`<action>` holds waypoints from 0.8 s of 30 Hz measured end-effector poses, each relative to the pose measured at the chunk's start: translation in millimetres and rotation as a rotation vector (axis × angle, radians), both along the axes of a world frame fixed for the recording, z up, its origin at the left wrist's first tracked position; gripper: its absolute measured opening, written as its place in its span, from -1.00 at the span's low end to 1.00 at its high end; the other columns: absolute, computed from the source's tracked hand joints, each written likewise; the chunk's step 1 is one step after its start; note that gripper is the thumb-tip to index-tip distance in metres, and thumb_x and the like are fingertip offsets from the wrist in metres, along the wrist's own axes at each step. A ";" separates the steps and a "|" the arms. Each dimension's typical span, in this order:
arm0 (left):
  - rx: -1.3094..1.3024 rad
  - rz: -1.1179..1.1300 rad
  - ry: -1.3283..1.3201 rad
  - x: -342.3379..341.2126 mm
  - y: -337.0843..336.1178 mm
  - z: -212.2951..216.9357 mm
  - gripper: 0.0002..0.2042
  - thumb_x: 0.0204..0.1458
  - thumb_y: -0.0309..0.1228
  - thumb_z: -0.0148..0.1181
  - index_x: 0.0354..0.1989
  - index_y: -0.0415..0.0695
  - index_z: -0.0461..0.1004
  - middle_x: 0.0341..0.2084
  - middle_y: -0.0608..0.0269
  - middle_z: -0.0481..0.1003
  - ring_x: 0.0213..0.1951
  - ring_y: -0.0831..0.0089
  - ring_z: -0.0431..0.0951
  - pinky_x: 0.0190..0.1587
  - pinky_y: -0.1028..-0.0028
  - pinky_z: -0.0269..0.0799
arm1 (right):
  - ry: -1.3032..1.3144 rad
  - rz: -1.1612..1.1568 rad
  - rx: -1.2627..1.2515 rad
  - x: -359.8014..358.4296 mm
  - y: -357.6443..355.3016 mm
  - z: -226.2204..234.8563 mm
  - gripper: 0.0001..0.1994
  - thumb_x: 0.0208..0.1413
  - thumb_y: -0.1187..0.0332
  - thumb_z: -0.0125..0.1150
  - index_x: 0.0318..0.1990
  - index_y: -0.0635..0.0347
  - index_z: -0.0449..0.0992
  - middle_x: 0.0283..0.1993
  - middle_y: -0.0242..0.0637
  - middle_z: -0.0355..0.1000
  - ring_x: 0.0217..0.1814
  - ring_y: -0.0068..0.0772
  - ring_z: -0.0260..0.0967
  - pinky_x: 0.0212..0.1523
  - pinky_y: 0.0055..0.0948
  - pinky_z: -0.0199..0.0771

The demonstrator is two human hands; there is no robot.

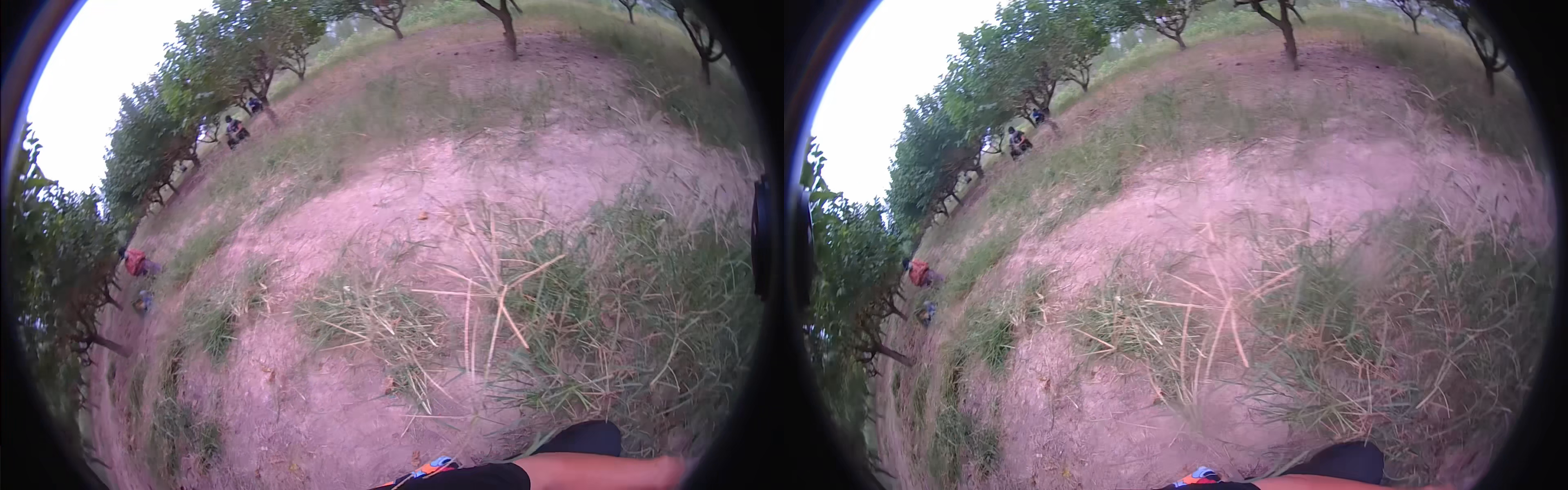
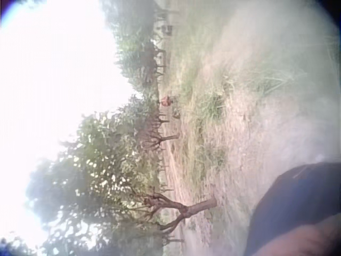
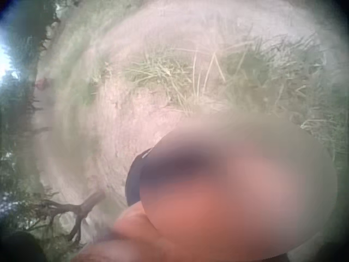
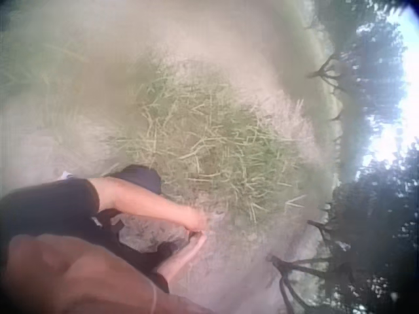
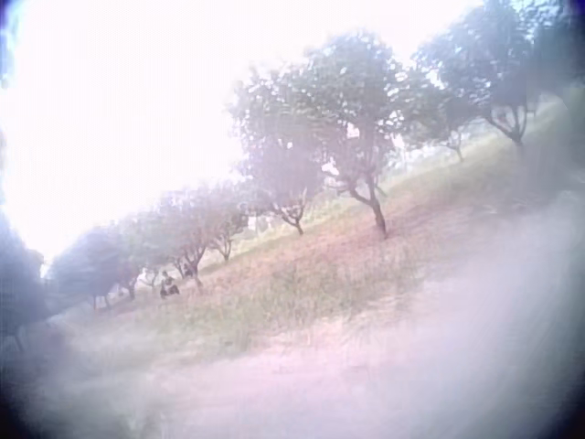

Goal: The person uses a hoe to cut and remove grass and weeds from the ground between rows of trees in an orchard. They repeatedly swing the tool to sever vegetation, gather the cut grass by hand, and toss it aside, continuing the process across multiple spots.

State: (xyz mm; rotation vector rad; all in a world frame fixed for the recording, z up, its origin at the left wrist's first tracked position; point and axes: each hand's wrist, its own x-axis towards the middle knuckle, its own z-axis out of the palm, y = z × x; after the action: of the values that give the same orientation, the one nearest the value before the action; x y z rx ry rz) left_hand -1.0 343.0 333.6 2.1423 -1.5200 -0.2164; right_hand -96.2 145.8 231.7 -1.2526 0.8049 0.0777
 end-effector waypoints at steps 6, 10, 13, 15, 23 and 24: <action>0.249 0.050 0.080 -20.4 11.6 13.8 -0.92 -0.11 -0.48 0.24 -0.41 -0.10 0.61 -0.40 0.10 0.60 -0.28 0.21 0.63 -0.27 0.30 0.54 | -0.257 -0.437 0.069 -16.7 10.0 24.8 -0.91 0.08 0.37 0.11 -0.42 0.12 0.40 -0.53 -0.46 0.34 -0.55 -0.64 0.25 -0.55 -0.63 0.32; 0.257 -0.147 0.089 -64.3 -30.1 14.3 -0.84 -0.08 -0.53 0.15 -0.30 -0.21 0.57 -0.38 0.04 0.58 -0.27 0.12 0.61 -0.25 0.23 0.54 | -0.258 -0.574 0.366 -65.8 0.5 -51.6 -0.85 0.13 0.39 0.11 -0.19 0.22 0.44 -0.45 -0.41 0.37 -0.51 -0.56 0.27 -0.47 -0.56 0.38; 0.228 -0.243 0.062 -102.4 -44.7 18.8 -0.83 -0.07 -0.54 0.12 -0.29 -0.25 0.55 -0.38 -0.01 0.56 -0.28 0.09 0.61 -0.26 0.19 0.53 | -0.091 -0.638 0.429 -110.5 26.7 -106.2 -0.86 0.11 0.39 0.11 -0.21 0.23 0.43 -0.47 -0.38 0.37 -0.53 -0.53 0.29 -0.51 -0.53 0.38; 0.306 -0.306 0.113 -112.1 -47.2 14.5 -0.83 -0.07 -0.54 0.10 -0.28 -0.27 0.53 -0.37 -0.04 0.55 -0.26 0.09 0.60 -0.26 0.17 0.52 | 0.039 -0.640 0.366 -132.4 43.4 -139.2 -0.86 0.10 0.39 0.11 -0.23 0.24 0.43 -0.49 -0.36 0.36 -0.55 -0.52 0.30 -0.54 -0.51 0.38; 0.377 -0.316 -0.102 -105.9 -20.7 11.6 -0.80 -0.07 -0.48 0.09 -0.24 -0.22 0.48 -0.35 0.09 0.53 -0.26 0.22 0.56 -0.25 0.34 0.48 | 0.245 -0.683 -0.057 -117.9 -7.1 -183.6 -0.87 0.04 0.39 0.10 -0.30 0.26 0.40 -0.54 -0.29 0.35 -0.60 -0.45 0.35 -0.66 -0.44 0.39; 0.394 -0.315 -0.115 -103.4 -17.0 12.1 -0.79 -0.08 -0.47 0.10 -0.24 -0.22 0.48 -0.36 0.12 0.52 -0.26 0.24 0.56 -0.24 0.36 0.47 | 0.240 -0.722 -0.048 -96.8 -20.0 -175.4 -0.85 0.02 0.39 0.11 -0.31 0.27 0.40 -0.58 -0.29 0.35 -0.63 -0.45 0.34 -0.67 -0.47 0.38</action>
State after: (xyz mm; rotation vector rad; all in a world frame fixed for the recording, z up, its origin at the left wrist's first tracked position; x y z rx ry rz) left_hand -104.5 326.0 345.7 2.2218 -2.0195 -0.5487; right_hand -193.1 125.8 56.2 -0.9431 1.4322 -0.3834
